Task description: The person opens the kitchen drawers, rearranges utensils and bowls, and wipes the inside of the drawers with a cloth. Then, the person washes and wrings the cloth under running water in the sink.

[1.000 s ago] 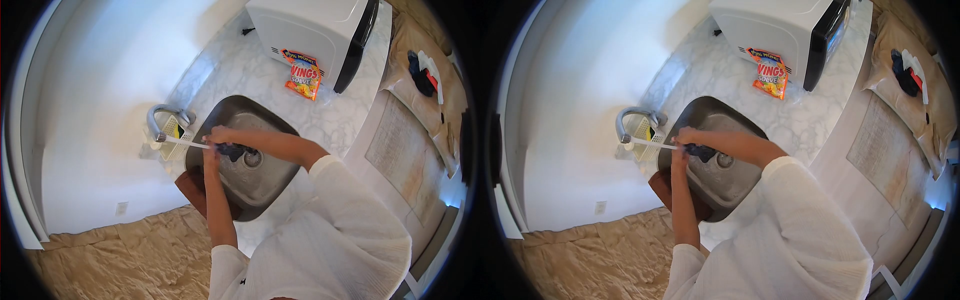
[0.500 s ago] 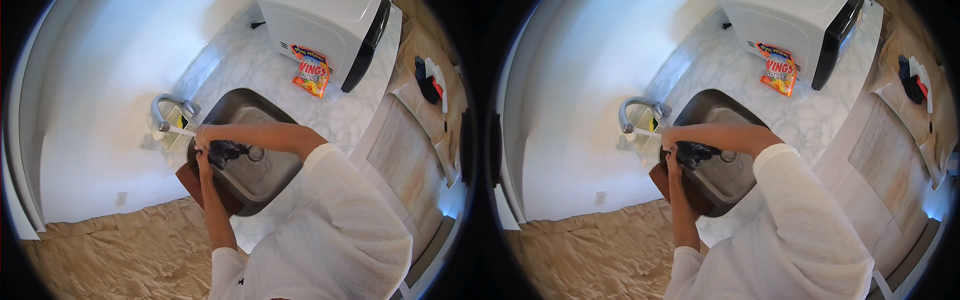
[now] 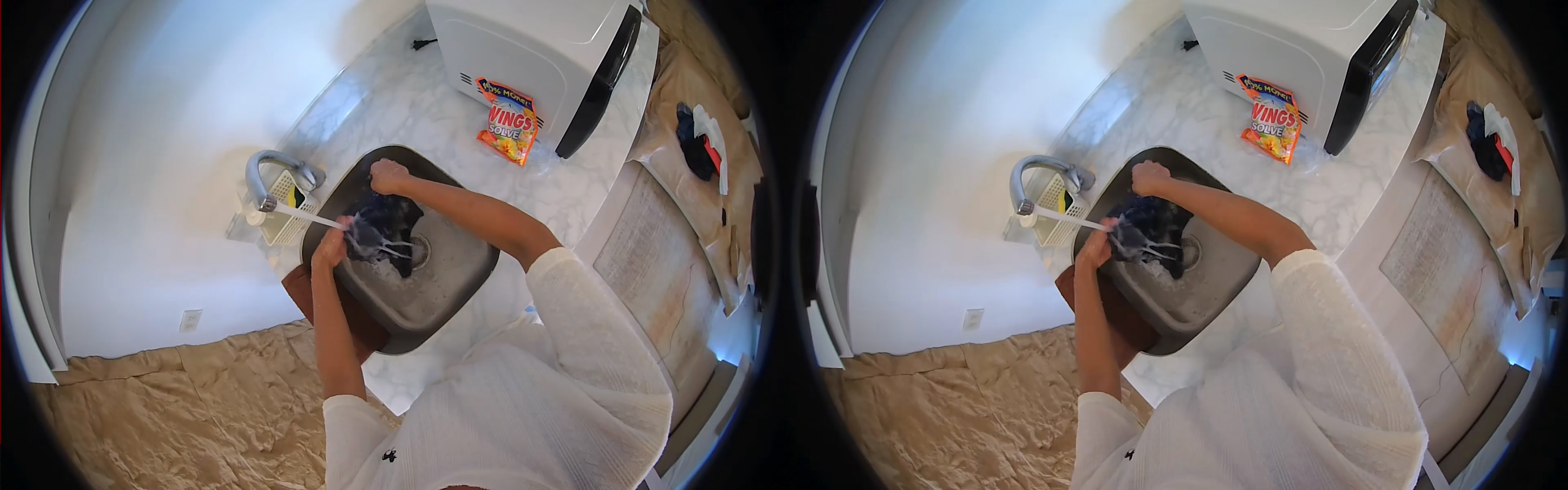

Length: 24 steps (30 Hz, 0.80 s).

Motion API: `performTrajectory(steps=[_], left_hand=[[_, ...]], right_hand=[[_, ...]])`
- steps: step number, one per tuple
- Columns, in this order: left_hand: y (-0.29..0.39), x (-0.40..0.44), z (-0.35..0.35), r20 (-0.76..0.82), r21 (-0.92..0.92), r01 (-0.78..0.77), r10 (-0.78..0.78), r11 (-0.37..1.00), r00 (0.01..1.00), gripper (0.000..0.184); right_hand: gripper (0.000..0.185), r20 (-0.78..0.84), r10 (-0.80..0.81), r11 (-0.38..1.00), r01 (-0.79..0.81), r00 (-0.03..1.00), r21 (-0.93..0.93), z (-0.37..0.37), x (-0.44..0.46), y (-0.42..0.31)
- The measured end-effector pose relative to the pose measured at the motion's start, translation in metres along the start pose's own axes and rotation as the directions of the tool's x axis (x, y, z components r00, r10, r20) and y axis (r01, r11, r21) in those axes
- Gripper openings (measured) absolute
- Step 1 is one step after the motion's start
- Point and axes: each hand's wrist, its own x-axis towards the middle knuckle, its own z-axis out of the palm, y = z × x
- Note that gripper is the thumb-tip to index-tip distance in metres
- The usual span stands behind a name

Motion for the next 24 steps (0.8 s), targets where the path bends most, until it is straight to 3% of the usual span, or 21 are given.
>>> performTrajectory(steps=[1, 3, 4, 6, 8, 9, 10, 12, 15, 18, 19, 21, 22, 23, 24], left_hand=[[0.014, -0.006, 0.005, -0.009, 0.138, 0.081, -0.080, 0.987, 0.997, 0.038], [0.038, -0.014, 0.011, -0.061, 0.396, 0.237, -0.231, 0.887, 0.971, 0.044], [0.035, -0.013, 0.015, -0.167, 0.445, 0.196, -0.134, 0.874, 0.977, 0.043], [0.029, -0.010, 0.027, -0.349, 0.551, 0.133, 0.083, 0.824, 0.933, 0.042], [0.016, 0.012, 0.007, -0.323, 0.617, 0.086, 0.152, 0.783, 0.934, 0.043], [0.019, 0.011, 0.010, -0.307, 0.647, 0.062, 0.185, 0.760, 0.933, 0.044], [0.018, 0.005, 0.012, -0.223, 0.633, -0.116, 0.324, 0.765, 0.919, 0.042], [0.014, -0.013, 0.019, -0.075, 0.556, -0.455, 0.587, 0.696, 0.806, 0.038], [0.005, 0.010, -0.018, 0.008, 0.658, -0.477, 0.628, 0.583, 0.778, 0.035], [0.037, -0.031, 0.017, -0.060, 0.629, -0.347, 0.488, 0.696, 0.871, 0.030], [0.036, -0.030, 0.016, -0.039, 0.565, -0.404, 0.513, 0.719, 0.858, 0.024], [0.040, -0.034, 0.029, 0.011, 0.451, -0.520, 0.578, 0.726, 0.816, 0.014], [0.047, -0.041, 0.044, 0.030, 0.407, -0.577, 0.621, 0.708, 0.783, 0.011], [0.041, -0.036, 0.043, -0.018, 0.430, -0.509, 0.571, 0.746, 0.821, 0.011], [0.036, -0.030, 0.040, -0.069, 0.455, -0.438, 0.521, 0.775, 0.851, 0.012]], right_hand=[[0.038, -0.066, 0.019, 1.000, -0.019, 0.998, 0.000, 0.003, 0.000, 0.002], [0.046, -0.042, -0.067, 0.997, 0.069, 0.997, 0.045, 0.012, 0.000, 0.000], [0.051, -0.030, -0.111, 0.991, 0.113, 0.993, 0.068, 0.018, -0.001, -0.003], [0.061, 0.029, -0.393, 0.902, 0.379, 0.919, 0.205, 0.034, -0.007, -0.008], [0.065, 0.248, -0.446, 0.812, 0.272, 0.860, 0.516, 0.032, -0.023, -0.020], [0.066, 0.263, -0.481, 0.730, 0.216, 0.837, 0.649, 0.036, -0.027, -0.022], [0.067, 0.277, -0.514, 0.633, 0.142, 0.812, 0.761, 0.040, -0.030, -0.024], [0.065, 0.144, -0.528, 0.358, 0.065, 0.837, 0.932, 0.047, -0.036, -0.028], [0.056, 0.293, -0.504, 0.464, -0.031, 0.812, 0.885, 0.034, -0.028, -0.028], [0.060, 0.515, -0.450, 0.745, -0.011, 0.729, 0.667, 0.007, -0.019, -0.034], [0.036, 0.517, -0.502, 0.813, 0.174, 0.693, 0.556, 0.021, 0.003, -0.025], [0.028, 0.412, -0.520, 0.854, 0.444, 0.748, 0.272, 0.006, 0.000, -0.021], [0.030, 0.310, -0.518, 0.855, 0.494, 0.797, 0.158, 0.000, -0.002, -0.018], [0.033, 0.205, -0.527, 0.846, 0.532, 0.825, 0.032, -0.006, -0.004, -0.016], [0.035, 0.178, -0.462, 0.887, 0.451, 0.869, 0.098, -0.012, -0.009, -0.012]])
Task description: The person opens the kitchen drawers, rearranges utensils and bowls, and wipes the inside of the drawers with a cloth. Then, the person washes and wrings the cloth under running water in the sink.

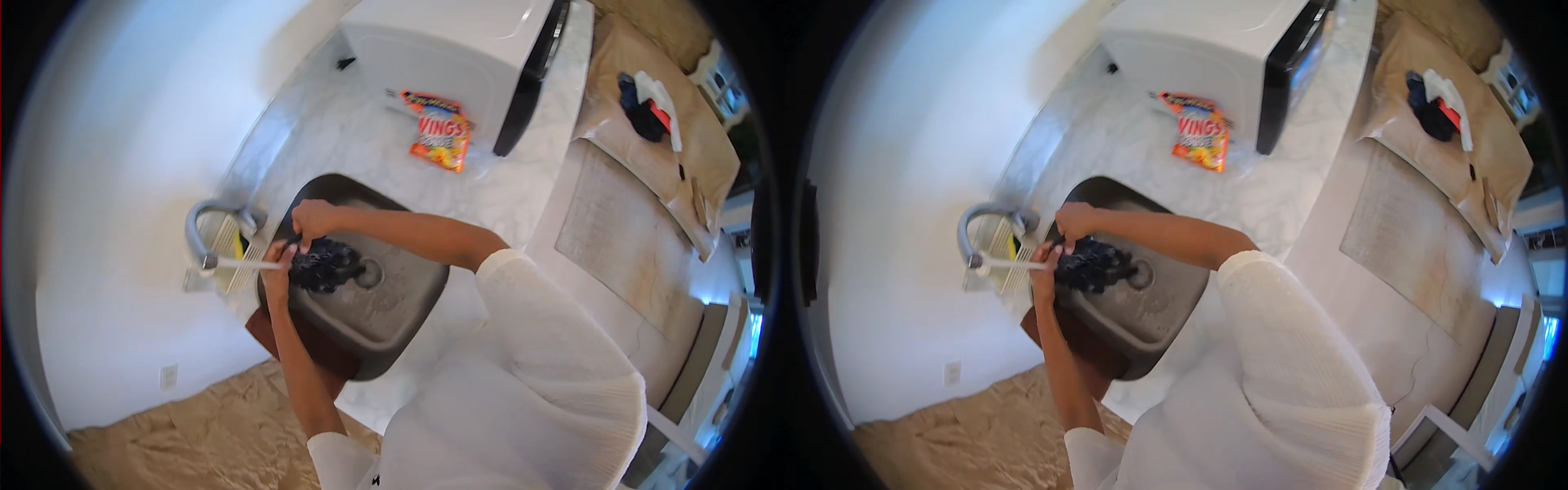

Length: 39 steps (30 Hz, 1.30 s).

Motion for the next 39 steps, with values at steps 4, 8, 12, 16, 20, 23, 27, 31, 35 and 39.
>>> performTrajectory(steps=[4, 8, 12, 16, 20, 23, 27, 31, 35, 39], left_hand=[[-0.022, 0.014, 0.007, -0.076, -0.087, -0.100, 0.093, 0.991, 0.993, 0.013], [-0.016, 0.005, 0.016, -0.200, -0.208, -0.146, 0.105, 0.967, 0.974, 0.018], [-0.003, -0.010, 0.014, -0.249, -0.179, -0.091, 0.044, 0.980, 0.968, 0.022], [-0.041, -0.014, 0.001, -0.316, -0.359, -0.099, -0.021, 0.928, 0.949, 0.013], [-0.063, -0.029, -0.006, -0.167, -0.389, 0.037, -0.110, 0.920, 0.980, 0.009], [-0.054, -0.019, -0.006, -0.175, -0.337, -0.047, -0.013, 0.940, 0.984, 0.009], [-0.027, -0.014, -0.005, -0.227, -0.348, -0.129, 0.050, 0.928, 0.973, 0.014], [-0.051, -0.030, -0.021, -0.205, -0.378, -0.061, -0.019, 0.924, 0.979, 0.024], [-0.076, -0.052, -0.004, -0.205, -0.591, 0.006, -0.157, 0.807, 0.966, 0.045], [-0.071, -0.041, 0.007, -0.317, -0.654, -0.091, -0.164, 0.751, 0.934, 0.042]], right_hand=[[0.046, -0.092, 0.256, 0.883, -0.194, 0.962, 0.427, 0.016, -0.010, 0.010], [0.054, 0.005, 0.346, 0.695, -0.259, 0.938, 0.671, 0.033, -0.007, 0.013], [0.041, -0.110, 0.118, 0.872, -0.050, 0.987, 0.487, 0.053, 0.019, -0.009], [0.023, -0.355, 0.118, 0.950, -0.002, 0.928, 0.312, 0.037, 0.025, -0.044], [0.027, -0.160, 0.187, 0.904, -0.106, 0.969, 0.415, 0.006, 0.012, -0.058], [0.031, -0.188, 0.234, 0.878, -0.124, 0.954, 0.462, 0.027, 0.014, -0.050], [0.035, -0.088, 0.104, 0.960, -0.076, 0.991, 0.270, 0.047, 0.022, -0.041], [0.037, -0.160, 0.147, 0.965, -0.106, 0.976, 0.240, 0.044, 0.038, -0.054], [0.029, -0.015, 0.143, 0.929, -0.129, 0.990, 0.346, 0.037, 0.028, -0.077], [0.018, 0.056, 0.130, 0.941, -0.141, 0.990, 0.307, 0.065, 0.036, -0.080]])
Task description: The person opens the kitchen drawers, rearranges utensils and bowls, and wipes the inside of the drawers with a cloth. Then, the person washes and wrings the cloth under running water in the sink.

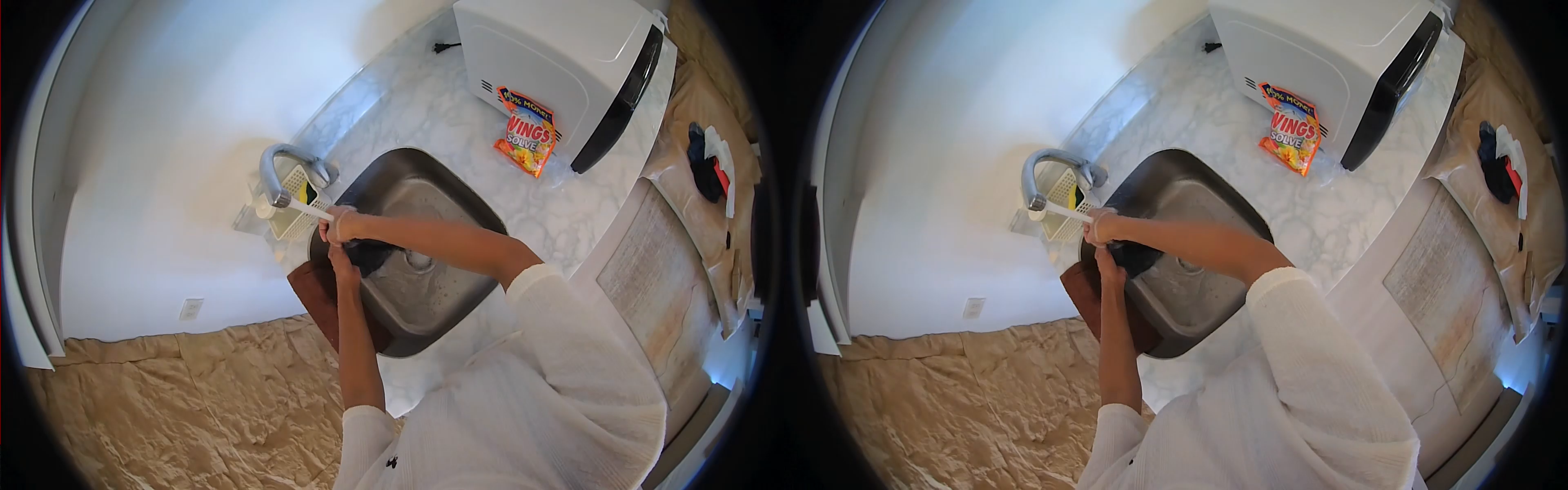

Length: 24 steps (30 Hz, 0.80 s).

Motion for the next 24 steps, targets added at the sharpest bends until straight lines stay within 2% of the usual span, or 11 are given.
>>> performTrajectory(steps=[2, 5, 6, 8, 10, 12, 15, 17, 21, 23, 24], left_hand=[[0.002, 0.008, 0.005, -0.030, 0.104, -0.074, 0.078, 0.992, 0.997, 0.041], [0.016, 0.023, 0.006, 0.199, 0.288, -0.013, -0.046, 0.958, 0.979, 0.038], [0.022, 0.031, 0.010, 0.223, 0.453, -0.144, 0.044, 0.880, 0.974, 0.035], [0.036, 0.044, 0.025, 0.319, 0.711, -0.372, 0.199, 0.596, 0.927, 0.029], [0.072, 0.037, 0.056, 0.276, 0.845, -0.273, 0.061, 0.461, 0.959, 0.026], [0.081, 0.039, 0.064, 0.180, 0.914, -0.163, -0.011, 0.373, 0.984, 0.030], [0.061, 0.048, 0.047, 0.032, 0.911, -0.043, 0.032, 0.409, 0.999, 0.042], [0.053, 0.040, 0.045, 0.013, 0.703, -0.025, 0.022, 0.711, 1.000, 0.046], [0.048, 0.032, 0.052, -0.027, 0.205, 0.092, -0.088, 0.974, 0.996, 0.041], [0.055, 0.031, 0.045, 0.039, 0.245, 0.147, -0.161, 0.958, 0.986, 0.029], [0.062, 0.030, 0.043, 0.070, 0.266, 0.175, -0.200, 0.948, 0.977, 0.023]], right_hand=[[0.024, 0.035, 0.000, 0.995, 0.003, 0.999, -0.101, -0.002, -0.003, -0.005], [0.035, -0.145, -0.177, 0.977, 0.156, 0.974, -0.143, -0.010, -0.011, 0.011], [0.046, -0.152, -0.067, 0.997, 0.070, 0.986, 0.011, -0.017, -0.018, 0.008], [0.050, -0.079, -0.068, 0.995, 0.061, 0.995, -0.083, -0.037, -0.024, 0.011], [0.053, 0.061, -0.123, 0.976, 0.132, 0.991, -0.174, -0.057, -0.019, 0.020], [0.048, 0.003, 0.023, 0.998, -0.022, 1.000, -0.060, -0.072, -0.025, 0.014], [0.040, -0.102, 0.084, 0.987, -0.069, 0.991, 0.144, -0.073, -0.024, 0.019], [0.051, -0.059, 0.135, 0.979, -0.124, 0.989, 0.159, -0.073, -0.025, 0.017], [0.070, -0.013, -0.060, 0.984, 0.057, 0.998, -0.167, -0.044, -0.032, 0.019], [0.074, 0.025, -0.072, 0.934, 0.076, 0.997, -0.348, -0.027, -0.030, 0.016], [0.063, -0.052, -0.080, 0.945, 0.059, 0.995, -0.323, -0.022, -0.025, 0.017]])
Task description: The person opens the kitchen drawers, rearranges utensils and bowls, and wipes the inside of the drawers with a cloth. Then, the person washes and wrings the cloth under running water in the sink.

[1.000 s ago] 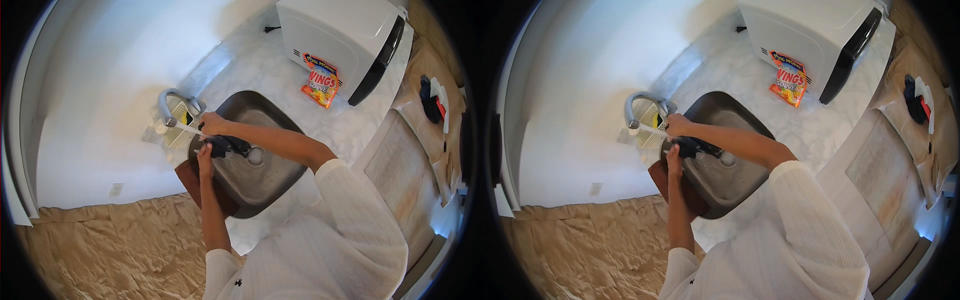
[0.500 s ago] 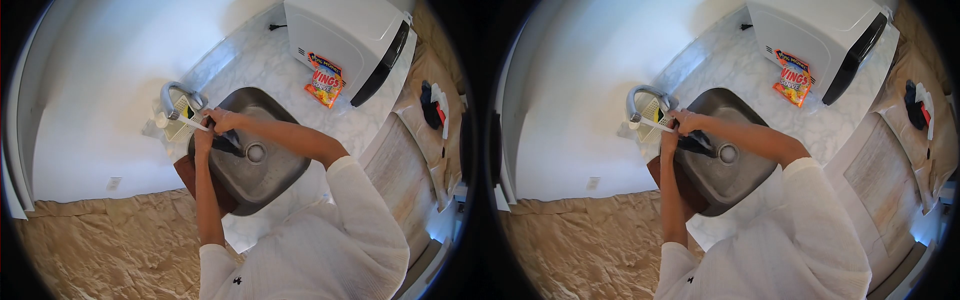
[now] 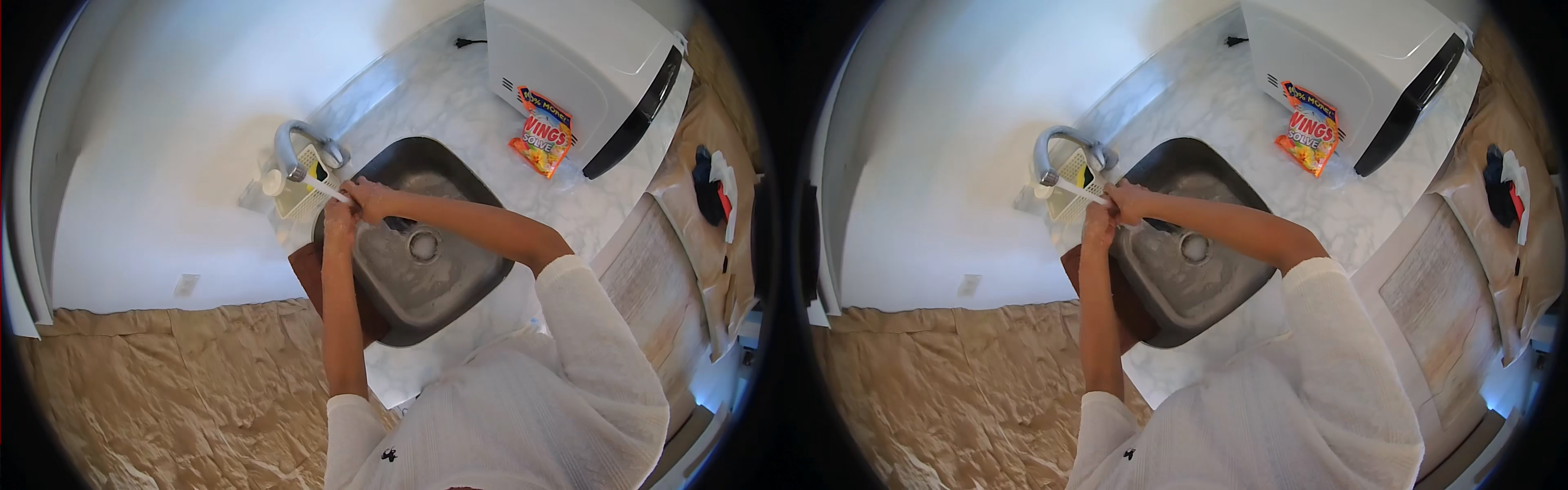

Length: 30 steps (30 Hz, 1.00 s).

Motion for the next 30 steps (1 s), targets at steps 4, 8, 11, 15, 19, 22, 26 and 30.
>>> performTrajectory(steps=[4, 8, 11, 15, 19, 22, 26, 30], left_hand=[[0.027, -0.028, -0.001, -0.098, 0.080, 0.022, -0.014, 0.997, 0.995, 0.016], [0.046, -0.025, -0.029, -0.248, 0.540, -0.200, 0.382, 0.818, 0.890, 0.021], [0.052, -0.020, -0.036, -0.046, 0.780, -0.352, 0.608, 0.518, 0.792, 0.029], [0.057, -0.007, -0.035, 0.262, 0.814, -0.524, 0.647, 0.251, 0.716, 0.047], [0.059, 0.010, -0.034, 0.466, 0.823, -0.568, 0.556, 0.015, 0.689, 0.049], [0.052, 0.019, -0.036, 0.525, 0.816, -0.571, 0.523, -0.085, 0.672, 0.048], [0.049, 0.023, -0.036, 0.577, 0.787, -0.587, 0.557, -0.187, 0.597, 0.047], [0.044, 0.006, -0.024, 0.477, 0.780, -0.626, 0.635, 0.014, 0.608, 0.046]], right_hand=[[0.043, 0.003, -0.066, 0.997, 0.066, 0.998, 0.027, 0.005, 0.018, 0.000], [0.027, 0.203, -0.195, 0.960, 0.229, 0.959, -0.160, 0.002, 0.023, -0.021], [0.017, 0.181, -0.142, 0.983, 0.160, 0.973, -0.092, 0.010, 0.033, -0.026], [0.011, 0.152, -0.444, 0.891, 0.417, 0.883, 0.181, 0.014, 0.039, -0.020], [0.009, 0.144, -0.261, 0.963, 0.246, 0.955, 0.113, -0.007, 0.034, -0.033], [0.008, 0.179, -0.172, 0.969, 0.134, 0.969, 0.206, -0.028, 0.017, -0.038], [0.008, 0.122, -0.269, 0.939, 0.233, 0.955, 0.252, -0.021, 0.023, -0.033], [0.009, 0.100, -0.222, 0.941, 0.186, 0.970, 0.283, -0.019, 0.022, -0.033]])
